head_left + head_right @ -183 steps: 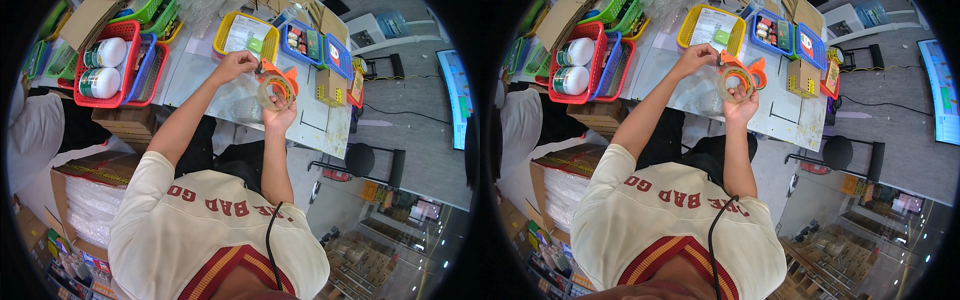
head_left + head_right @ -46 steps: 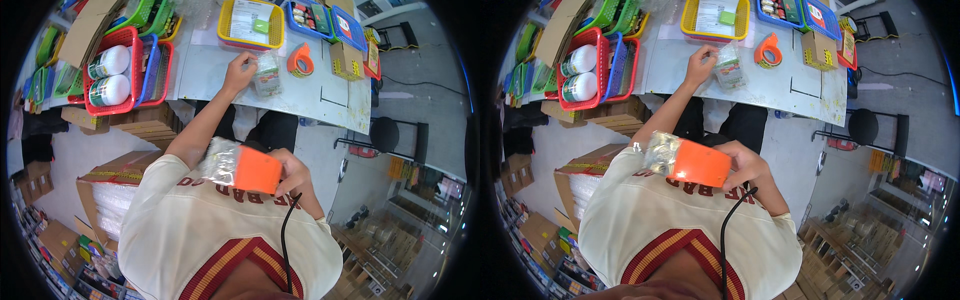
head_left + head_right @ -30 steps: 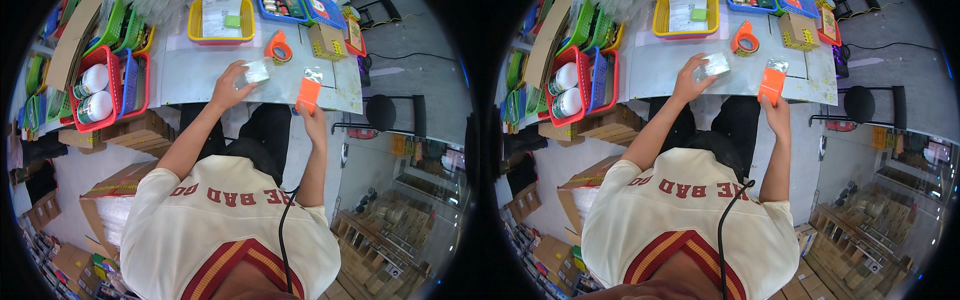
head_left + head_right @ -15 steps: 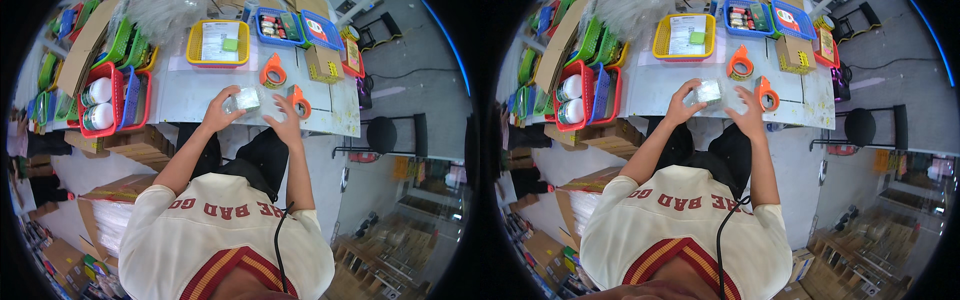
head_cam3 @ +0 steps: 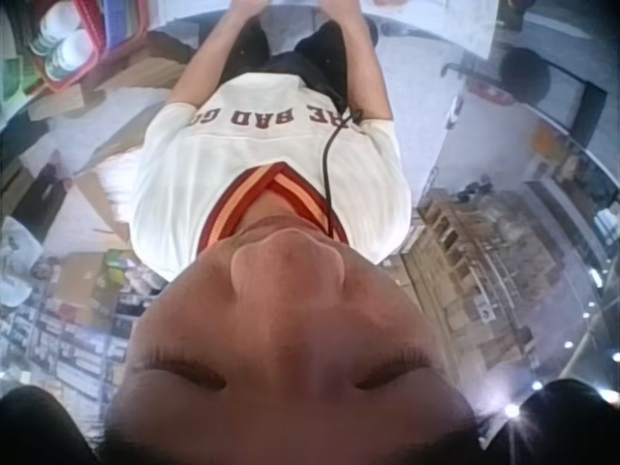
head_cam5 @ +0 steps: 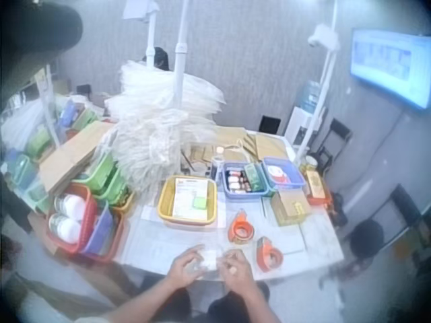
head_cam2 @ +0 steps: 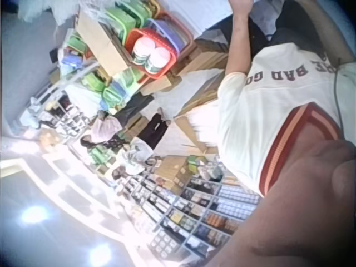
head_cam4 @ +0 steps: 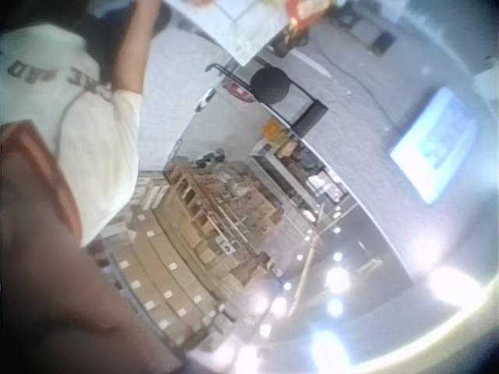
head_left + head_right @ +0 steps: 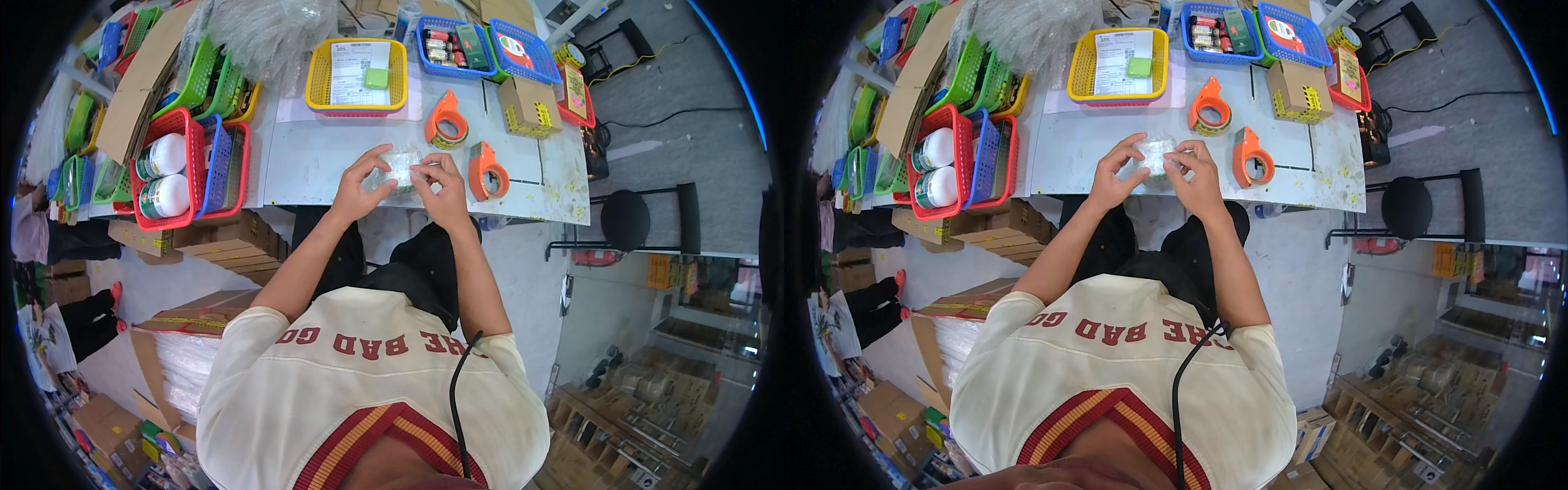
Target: The person affixes a shipping label to a small box using a handheld tape dispenser, wraps the box in bubble wrap, secures it with tape, and places it into a larger cardboard box.
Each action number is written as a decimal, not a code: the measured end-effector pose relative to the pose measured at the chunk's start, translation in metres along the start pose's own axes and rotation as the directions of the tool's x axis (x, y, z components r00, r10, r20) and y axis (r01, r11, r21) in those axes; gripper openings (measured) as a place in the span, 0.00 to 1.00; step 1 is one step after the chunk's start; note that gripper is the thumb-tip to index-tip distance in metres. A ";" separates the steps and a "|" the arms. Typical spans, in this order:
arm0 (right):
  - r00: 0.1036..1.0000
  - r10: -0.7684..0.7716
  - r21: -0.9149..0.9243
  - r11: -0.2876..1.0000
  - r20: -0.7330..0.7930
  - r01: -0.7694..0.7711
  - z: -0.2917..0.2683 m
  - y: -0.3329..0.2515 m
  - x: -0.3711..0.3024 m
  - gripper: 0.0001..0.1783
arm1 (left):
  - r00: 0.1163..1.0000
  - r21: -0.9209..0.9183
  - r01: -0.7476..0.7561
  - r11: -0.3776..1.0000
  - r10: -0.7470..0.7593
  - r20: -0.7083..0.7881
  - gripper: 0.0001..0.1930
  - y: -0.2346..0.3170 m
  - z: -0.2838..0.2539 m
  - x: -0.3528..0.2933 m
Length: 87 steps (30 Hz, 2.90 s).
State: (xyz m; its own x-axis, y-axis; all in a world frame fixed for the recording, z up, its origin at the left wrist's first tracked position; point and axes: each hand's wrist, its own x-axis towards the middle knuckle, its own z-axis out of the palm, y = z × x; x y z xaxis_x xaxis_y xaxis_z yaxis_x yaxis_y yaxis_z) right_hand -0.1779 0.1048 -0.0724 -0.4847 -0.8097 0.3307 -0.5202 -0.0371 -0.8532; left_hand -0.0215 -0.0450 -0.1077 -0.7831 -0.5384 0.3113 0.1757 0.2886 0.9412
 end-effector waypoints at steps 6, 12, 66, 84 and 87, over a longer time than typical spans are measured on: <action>0.981 0.185 0.175 0.965 0.059 -0.193 -0.002 -0.016 0.011 0.22 | 0.999 -0.265 0.033 0.964 -0.034 -0.003 0.25 -0.010 0.004 0.004; 0.982 0.135 0.282 0.945 0.129 -0.167 -0.006 0.022 0.012 0.23 | 0.996 -0.248 0.053 0.967 -0.033 0.085 0.28 0.000 0.004 0.019; 0.915 0.330 0.500 0.767 0.232 -0.403 -0.081 -0.069 -0.147 0.20 | 0.660 -0.553 0.733 0.396 -0.608 0.441 0.35 0.071 0.028 -0.058; 0.914 0.260 0.123 0.942 0.312 -0.311 -0.057 -0.098 -0.160 0.19 | 0.879 0.170 0.371 0.913 -0.405 0.253 0.07 0.066 0.017 -0.028; 0.888 0.343 0.055 0.925 0.306 -0.377 -0.059 -0.110 -0.153 0.17 | 0.910 0.218 0.296 0.930 -0.344 0.230 0.06 0.064 0.019 -0.023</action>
State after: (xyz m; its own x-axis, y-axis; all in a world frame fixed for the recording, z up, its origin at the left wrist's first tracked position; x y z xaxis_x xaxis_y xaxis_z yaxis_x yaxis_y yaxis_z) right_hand -0.0879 0.2670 -0.0052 -0.3939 -0.9109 -0.1229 -0.2602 0.2387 -0.9356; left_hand -0.0037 0.0005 -0.0573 -0.9105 -0.4075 -0.0707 -0.1990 0.2818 0.9386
